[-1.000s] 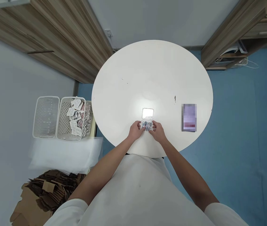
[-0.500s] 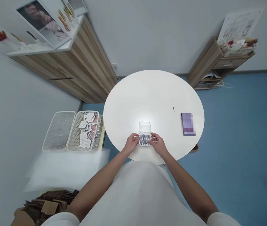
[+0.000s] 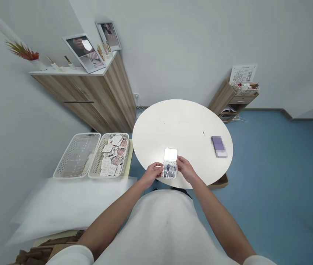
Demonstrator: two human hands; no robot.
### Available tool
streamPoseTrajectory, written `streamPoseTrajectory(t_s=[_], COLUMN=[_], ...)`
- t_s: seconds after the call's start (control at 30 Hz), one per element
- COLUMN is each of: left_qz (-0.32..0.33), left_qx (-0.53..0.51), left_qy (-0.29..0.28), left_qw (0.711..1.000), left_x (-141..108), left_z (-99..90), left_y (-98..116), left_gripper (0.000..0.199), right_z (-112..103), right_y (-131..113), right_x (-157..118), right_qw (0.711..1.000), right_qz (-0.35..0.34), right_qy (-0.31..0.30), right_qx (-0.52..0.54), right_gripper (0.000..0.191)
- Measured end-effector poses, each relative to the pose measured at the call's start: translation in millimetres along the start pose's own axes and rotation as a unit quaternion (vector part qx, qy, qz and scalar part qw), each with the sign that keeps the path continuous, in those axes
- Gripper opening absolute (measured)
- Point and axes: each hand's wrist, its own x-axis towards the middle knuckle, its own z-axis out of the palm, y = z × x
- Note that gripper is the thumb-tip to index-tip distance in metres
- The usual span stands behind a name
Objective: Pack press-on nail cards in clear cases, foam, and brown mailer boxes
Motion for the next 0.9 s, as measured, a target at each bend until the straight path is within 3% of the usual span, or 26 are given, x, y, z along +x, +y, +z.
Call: streamPoseTrajectory(t_s=[0.2, 0.47, 0.7, 0.9], left_qz=[-0.027, -0.028, -0.019, -0.008], left_qx=[-0.055, -0.101, -0.12, -0.131], left_qy=[-0.018, -0.006, 0.0, 0.022], left_qw=[0.998, 0.994, 0.993, 0.991], left_x=[-13.2, -13.4, -13.4, -8.0], left_z=[-9.5, -3.4, 8.8, 22.1], left_y=[-2.9, -4.5, -7.5, -5.6], left_gripper=[0.035, 0.031, 0.03, 0.032], right_z=[12.7, 23.2, 16.2, 0.1], right_y=[7.9, 8.9, 12.7, 10.0], right_x=[-14.6, -38.9, -57.1, -56.6], right_qw=[1.0, 0.997, 0.993, 0.997], right_qz=[-0.02, -0.025, -0.02, 0.023], right_qy=[0.003, 0.02, 0.023, 0.0], right_qx=[0.011, 0.065, 0.112, 0.069], right_gripper=[0.032, 0.031, 0.036, 0.04])
